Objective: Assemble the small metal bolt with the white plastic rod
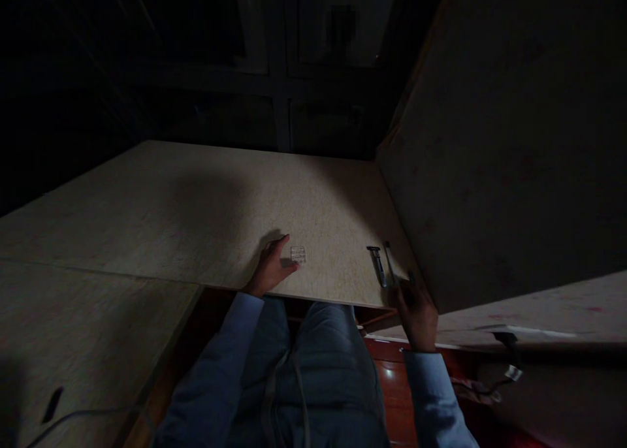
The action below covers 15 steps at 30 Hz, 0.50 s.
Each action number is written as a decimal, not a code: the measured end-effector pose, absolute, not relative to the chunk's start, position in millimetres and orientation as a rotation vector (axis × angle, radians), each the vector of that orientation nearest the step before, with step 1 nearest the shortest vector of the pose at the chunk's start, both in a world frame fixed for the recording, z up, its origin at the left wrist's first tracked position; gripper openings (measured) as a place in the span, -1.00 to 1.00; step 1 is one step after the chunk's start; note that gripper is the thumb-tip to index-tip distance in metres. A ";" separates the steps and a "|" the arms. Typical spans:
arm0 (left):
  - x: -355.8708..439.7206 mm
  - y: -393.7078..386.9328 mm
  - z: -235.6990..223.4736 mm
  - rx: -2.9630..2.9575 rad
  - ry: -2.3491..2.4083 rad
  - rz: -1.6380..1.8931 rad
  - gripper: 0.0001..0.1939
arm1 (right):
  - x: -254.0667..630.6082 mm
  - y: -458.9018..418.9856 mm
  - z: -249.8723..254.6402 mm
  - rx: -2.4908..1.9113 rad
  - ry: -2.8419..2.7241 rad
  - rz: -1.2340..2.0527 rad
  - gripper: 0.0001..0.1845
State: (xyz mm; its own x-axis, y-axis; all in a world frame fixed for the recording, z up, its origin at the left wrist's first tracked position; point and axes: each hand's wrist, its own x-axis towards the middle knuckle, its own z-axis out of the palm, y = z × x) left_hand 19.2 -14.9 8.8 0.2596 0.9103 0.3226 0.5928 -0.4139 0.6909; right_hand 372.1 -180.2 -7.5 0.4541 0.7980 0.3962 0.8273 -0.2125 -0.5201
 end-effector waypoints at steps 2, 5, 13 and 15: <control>20.0 -7.8 2.4 2.140 1.347 0.904 -0.20 | 373.1 -181.0 -8.3 -2.002 -1.354 -0.044 -0.34; 25.0 -2.8 -1.8 2.148 1.308 0.889 -0.26 | 374.2 -181.9 -7.6 -1.973 -1.344 -0.028 -0.30; 34.1 -26.4 19.9 2.212 1.292 1.010 -0.32 | 358.4 -191.2 4.5 -1.895 -1.099 0.008 -0.35; 39.7 -36.8 28.3 2.246 1.254 1.056 -0.35 | 343.0 -193.5 11.8 -1.848 -1.038 0.072 -0.39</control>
State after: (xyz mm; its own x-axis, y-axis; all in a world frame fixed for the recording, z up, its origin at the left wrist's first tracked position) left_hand 39.7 -36.8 28.3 0.3270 0.8390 0.4349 0.5713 -0.5421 0.6162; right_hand 343.0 -193.5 11.8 0.6332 0.6787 0.3720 0.6205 -0.1579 -0.7681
